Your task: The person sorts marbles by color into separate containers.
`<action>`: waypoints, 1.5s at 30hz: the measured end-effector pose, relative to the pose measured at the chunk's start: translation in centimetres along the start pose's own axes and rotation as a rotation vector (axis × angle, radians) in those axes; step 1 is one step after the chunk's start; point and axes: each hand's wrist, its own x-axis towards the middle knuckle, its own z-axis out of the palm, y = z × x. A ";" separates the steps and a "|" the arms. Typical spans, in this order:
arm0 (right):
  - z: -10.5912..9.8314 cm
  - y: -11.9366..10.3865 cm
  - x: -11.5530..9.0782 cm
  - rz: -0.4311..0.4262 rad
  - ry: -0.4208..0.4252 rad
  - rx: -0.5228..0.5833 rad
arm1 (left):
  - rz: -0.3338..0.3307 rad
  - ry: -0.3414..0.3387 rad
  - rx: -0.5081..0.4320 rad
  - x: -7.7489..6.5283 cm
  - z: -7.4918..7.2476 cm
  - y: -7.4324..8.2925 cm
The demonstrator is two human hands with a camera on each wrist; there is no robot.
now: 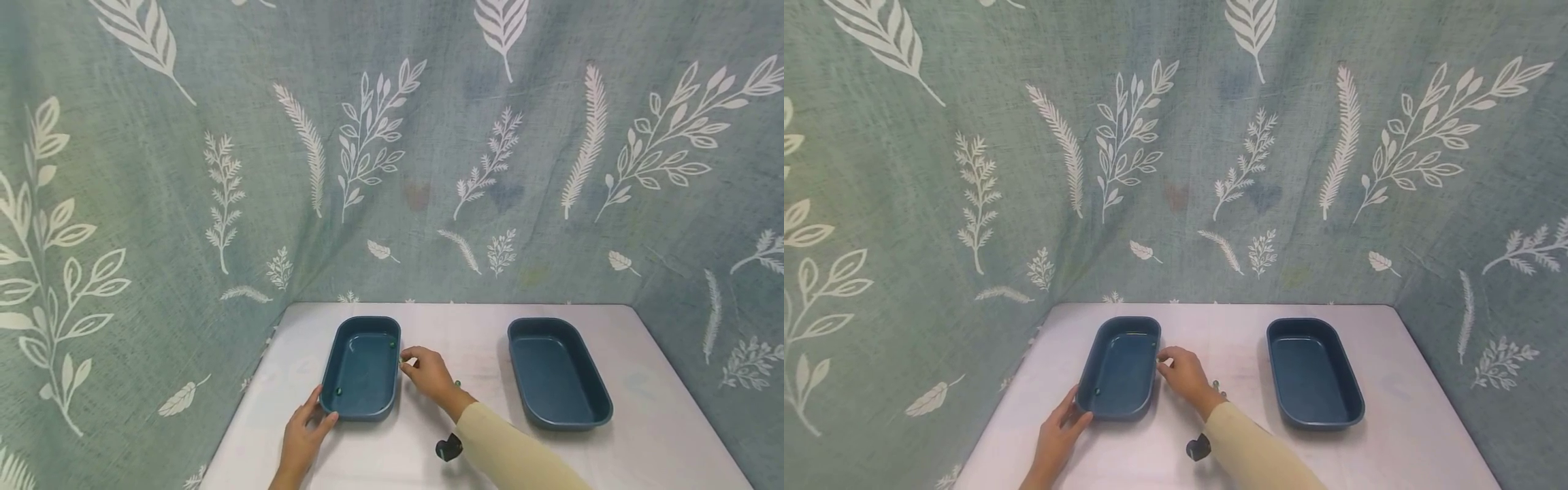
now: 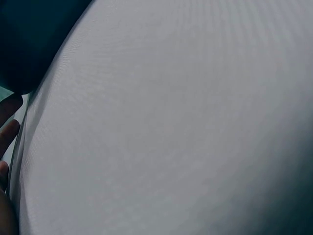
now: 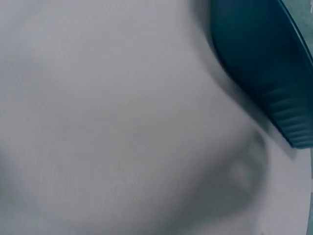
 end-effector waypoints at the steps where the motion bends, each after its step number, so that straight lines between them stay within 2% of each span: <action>1: 0.1 -0.1 0.0 -0.009 0.006 -0.006 | -0.002 -0.002 0.000 0.0 0.0 0.0; 11: 0.5 -0.6 0.3 -0.038 0.017 0.011 | 0.038 0.017 -0.005 0.1 0.2 0.3; 19: 1.2 -0.3 0.5 -0.010 0.010 0.028 | 0.056 0.035 0.009 0.2 0.2 -0.1; 26: 1.4 -0.6 0.6 -0.001 0.003 0.038 | 0.046 0.020 -0.008 0.2 0.0 0.0; 35: 1.4 -0.8 0.6 -0.017 -0.018 -0.020 | 0.023 0.009 0.004 0.3 0.0 0.1; 45: 1.9 -0.4 0.6 -0.009 -0.009 -0.007 | 0.022 0.012 0.005 0.1 0.1 -0.2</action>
